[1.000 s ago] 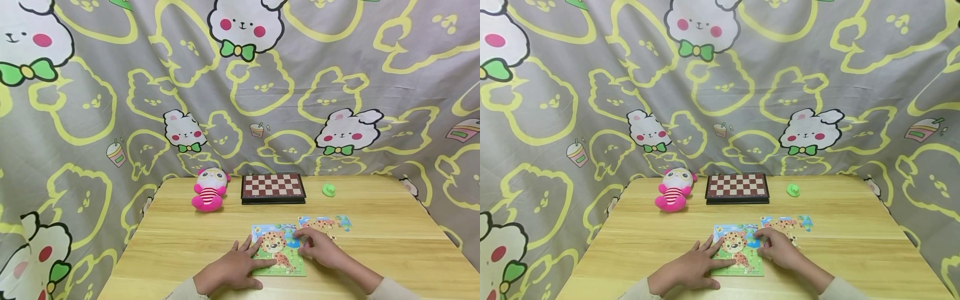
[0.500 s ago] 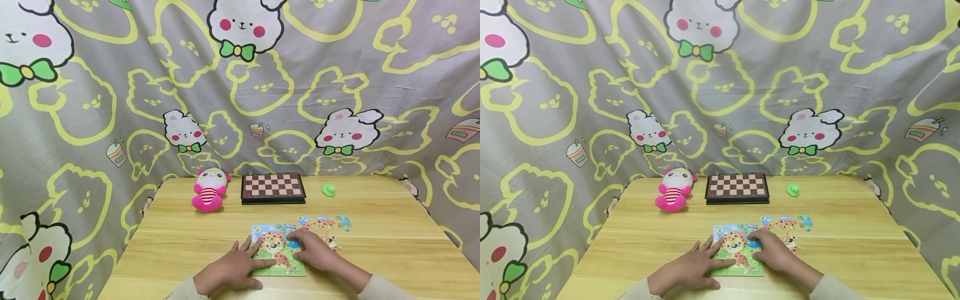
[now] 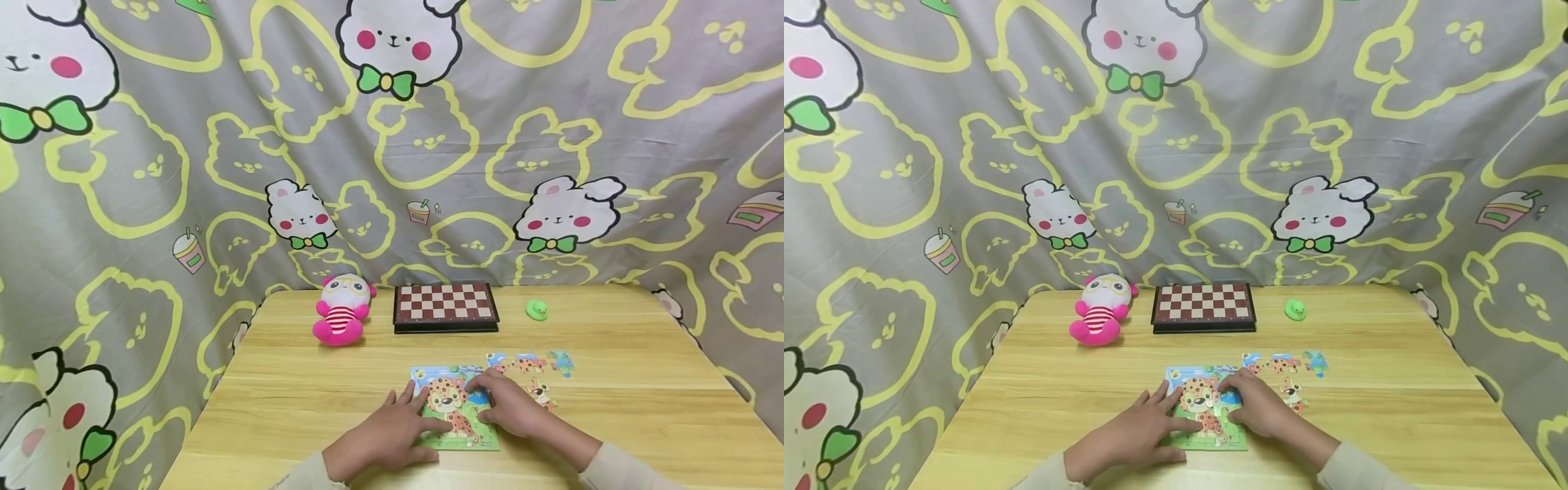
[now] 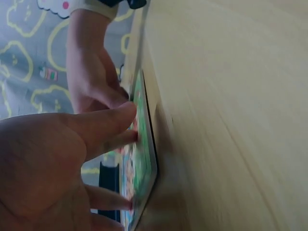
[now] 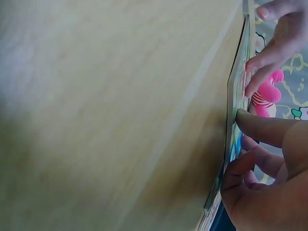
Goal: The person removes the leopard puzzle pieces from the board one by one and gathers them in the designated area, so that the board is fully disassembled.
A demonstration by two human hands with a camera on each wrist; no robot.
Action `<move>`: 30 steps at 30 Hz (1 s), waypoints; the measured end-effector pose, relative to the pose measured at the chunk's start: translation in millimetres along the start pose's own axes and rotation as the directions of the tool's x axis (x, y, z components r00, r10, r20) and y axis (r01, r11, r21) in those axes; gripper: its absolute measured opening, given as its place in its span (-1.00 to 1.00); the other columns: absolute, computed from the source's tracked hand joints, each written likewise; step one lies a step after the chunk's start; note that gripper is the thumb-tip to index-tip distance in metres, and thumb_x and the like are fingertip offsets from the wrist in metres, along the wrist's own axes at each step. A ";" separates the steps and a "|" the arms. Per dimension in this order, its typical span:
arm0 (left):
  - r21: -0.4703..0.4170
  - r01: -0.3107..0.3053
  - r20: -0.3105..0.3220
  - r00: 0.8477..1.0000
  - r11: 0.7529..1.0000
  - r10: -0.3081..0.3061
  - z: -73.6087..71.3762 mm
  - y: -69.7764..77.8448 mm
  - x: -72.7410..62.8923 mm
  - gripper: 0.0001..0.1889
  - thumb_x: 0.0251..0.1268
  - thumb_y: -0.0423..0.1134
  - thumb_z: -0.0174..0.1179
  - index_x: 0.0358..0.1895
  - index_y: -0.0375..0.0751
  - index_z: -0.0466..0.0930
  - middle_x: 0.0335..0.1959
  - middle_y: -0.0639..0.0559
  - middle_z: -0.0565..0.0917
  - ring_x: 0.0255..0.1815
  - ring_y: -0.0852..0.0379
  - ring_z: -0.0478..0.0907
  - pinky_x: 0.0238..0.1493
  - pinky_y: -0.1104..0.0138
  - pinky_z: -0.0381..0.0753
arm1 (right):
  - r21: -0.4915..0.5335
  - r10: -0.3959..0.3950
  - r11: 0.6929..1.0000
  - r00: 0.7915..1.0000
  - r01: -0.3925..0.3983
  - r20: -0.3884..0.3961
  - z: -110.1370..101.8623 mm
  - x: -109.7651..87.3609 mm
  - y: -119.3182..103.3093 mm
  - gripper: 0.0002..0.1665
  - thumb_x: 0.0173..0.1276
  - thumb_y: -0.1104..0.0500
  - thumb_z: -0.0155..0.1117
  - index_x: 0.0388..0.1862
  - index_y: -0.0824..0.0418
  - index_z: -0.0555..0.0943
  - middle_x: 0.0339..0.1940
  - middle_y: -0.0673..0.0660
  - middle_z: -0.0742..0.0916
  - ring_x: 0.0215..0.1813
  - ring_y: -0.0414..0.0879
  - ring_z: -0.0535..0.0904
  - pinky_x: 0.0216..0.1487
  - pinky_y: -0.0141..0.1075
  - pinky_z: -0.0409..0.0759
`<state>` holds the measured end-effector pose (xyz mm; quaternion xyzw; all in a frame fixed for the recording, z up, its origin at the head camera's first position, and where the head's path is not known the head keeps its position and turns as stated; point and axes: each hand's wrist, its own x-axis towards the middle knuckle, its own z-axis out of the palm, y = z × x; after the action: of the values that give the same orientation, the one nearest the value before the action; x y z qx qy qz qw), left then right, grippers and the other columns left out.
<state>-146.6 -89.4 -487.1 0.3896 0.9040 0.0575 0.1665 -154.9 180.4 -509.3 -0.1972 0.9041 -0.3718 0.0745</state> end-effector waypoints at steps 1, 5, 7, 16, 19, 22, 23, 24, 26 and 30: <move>0.011 -0.004 -0.010 1.000 1.000 0.004 0.4 1.7 1.3 -0.45 0.39 0.35 0.14 0.44 0.61 0.41 0.63 -0.23 0.20 0.62 -0.42 0.03 0.37 -0.37 0.32 | -0.006 0.001 1.000 1.000 -0.001 -0.001 0.0 -0.1 0.0 -0.49 0.09 0.33 0.59 0.06 0.17 0.68 -0.02 0.05 0.63 -0.08 -0.09 0.51 -0.08 -0.29 0.58; 0.037 -0.033 -0.028 0.999 0.999 0.035 4.5 9.1 8.3 -0.42 0.40 0.37 0.11 0.47 0.56 0.38 0.62 -0.22 0.20 0.63 -0.40 0.04 0.38 -0.36 0.31 | -0.017 -0.001 1.000 1.000 0.001 -0.010 -0.1 -0.6 -0.4 -0.49 0.07 0.31 0.59 0.05 0.14 0.68 0.03 0.04 0.64 0.04 -0.03 0.56 0.09 -0.08 0.64; 0.052 -0.048 -0.018 0.999 0.998 0.049 6.6 13.4 11.3 -0.37 0.41 0.39 0.07 0.52 0.61 0.26 0.65 -0.20 0.16 0.63 -0.39 0.03 0.40 -0.35 0.30 | -0.014 -0.004 1.000 1.000 0.004 -0.014 -0.1 -0.8 -0.9 -0.49 0.07 0.31 0.59 0.04 0.13 0.67 0.04 0.03 0.64 0.09 0.01 0.58 0.15 0.04 0.63; 0.166 -0.061 0.018 0.998 0.984 0.059 15.3 26.3 15.6 -0.19 0.32 0.52 -0.04 0.59 0.70 -0.15 0.70 -0.14 0.00 0.64 -0.37 0.00 0.44 -0.30 0.28 | -0.016 -0.014 1.000 1.000 0.013 -0.024 0.8 -0.5 -0.4 -0.49 0.07 0.32 0.59 0.02 0.08 0.65 -0.03 -0.01 0.62 0.05 -0.03 0.56 0.13 -0.01 0.63; 0.178 -0.060 0.022 0.998 0.982 0.057 16.4 26.6 16.6 -0.19 0.32 0.53 -0.07 0.59 0.69 -0.17 0.70 -0.13 -0.01 0.65 -0.37 -0.03 0.45 -0.30 0.27 | -0.022 -0.012 1.000 1.000 0.011 -0.027 1.1 0.2 -0.4 -0.50 0.07 0.33 0.59 -0.01 0.06 0.64 -0.08 -0.02 0.60 0.00 -0.07 0.54 0.08 -0.11 0.62; 0.177 -0.059 0.034 0.998 0.982 0.054 16.2 26.2 17.0 -0.18 0.32 0.53 -0.06 0.59 0.70 -0.19 0.70 -0.12 -0.03 0.65 -0.36 -0.04 0.45 -0.29 0.27 | -0.030 0.000 1.000 0.999 -0.001 -0.035 1.6 0.4 -1.8 -0.50 0.06 0.34 0.59 -0.04 0.04 0.63 -0.11 -0.03 0.59 -0.02 -0.09 0.54 0.05 -0.12 0.62; 0.174 -0.058 0.039 0.998 0.983 0.052 15.8 26.1 17.1 -0.18 0.32 0.52 -0.05 0.59 0.71 -0.19 0.71 -0.12 -0.03 0.66 -0.36 -0.05 0.45 -0.29 0.27 | -0.034 0.000 0.999 0.999 -0.001 -0.039 1.9 0.6 -2.5 -0.50 0.06 0.34 0.59 -0.05 0.03 0.63 -0.12 -0.03 0.59 -0.02 -0.09 0.54 0.06 -0.11 0.63; 0.172 -0.058 0.044 0.998 0.983 0.051 15.4 26.1 16.9 -0.18 0.33 0.52 -0.04 0.58 0.71 -0.19 0.71 -0.12 -0.03 0.66 -0.36 -0.05 0.45 -0.29 0.26 | -0.037 0.003 0.999 0.999 -0.005 -0.043 2.0 0.5 -3.4 -0.50 0.05 0.34 0.60 -0.06 0.03 0.63 -0.12 -0.03 0.59 -0.02 -0.09 0.54 0.06 -0.10 0.63; 0.170 -0.056 0.053 0.997 0.984 0.047 14.6 26.0 16.8 -0.19 0.33 0.51 -0.03 0.58 0.72 -0.20 0.71 -0.11 -0.04 0.66 -0.35 -0.06 0.46 -0.29 0.26 | -0.039 0.009 0.999 0.999 -0.011 -0.051 2.2 0.6 -5.0 -0.52 0.06 0.35 0.59 -0.07 0.01 0.63 -0.13 -0.03 0.59 -0.05 -0.10 0.54 0.02 -0.13 0.63; 0.164 -0.053 0.068 0.997 0.985 0.042 14.0 25.5 16.8 -0.19 0.34 0.50 -0.02 0.58 0.74 -0.19 0.71 -0.09 -0.05 0.67 -0.33 -0.07 0.46 -0.28 0.26 | -0.032 0.012 0.999 0.998 -0.013 -0.054 1.8 1.7 -5.4 -0.60 0.17 0.34 0.54 -0.09 0.00 0.63 -0.28 -0.05 0.58 -0.24 -0.19 0.47 -0.19 -0.31 0.54</move>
<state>-135.0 -60.0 -498.6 0.4250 0.8903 -0.0266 0.1611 -154.3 175.1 -506.8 -0.1825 0.9129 -0.3617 0.0490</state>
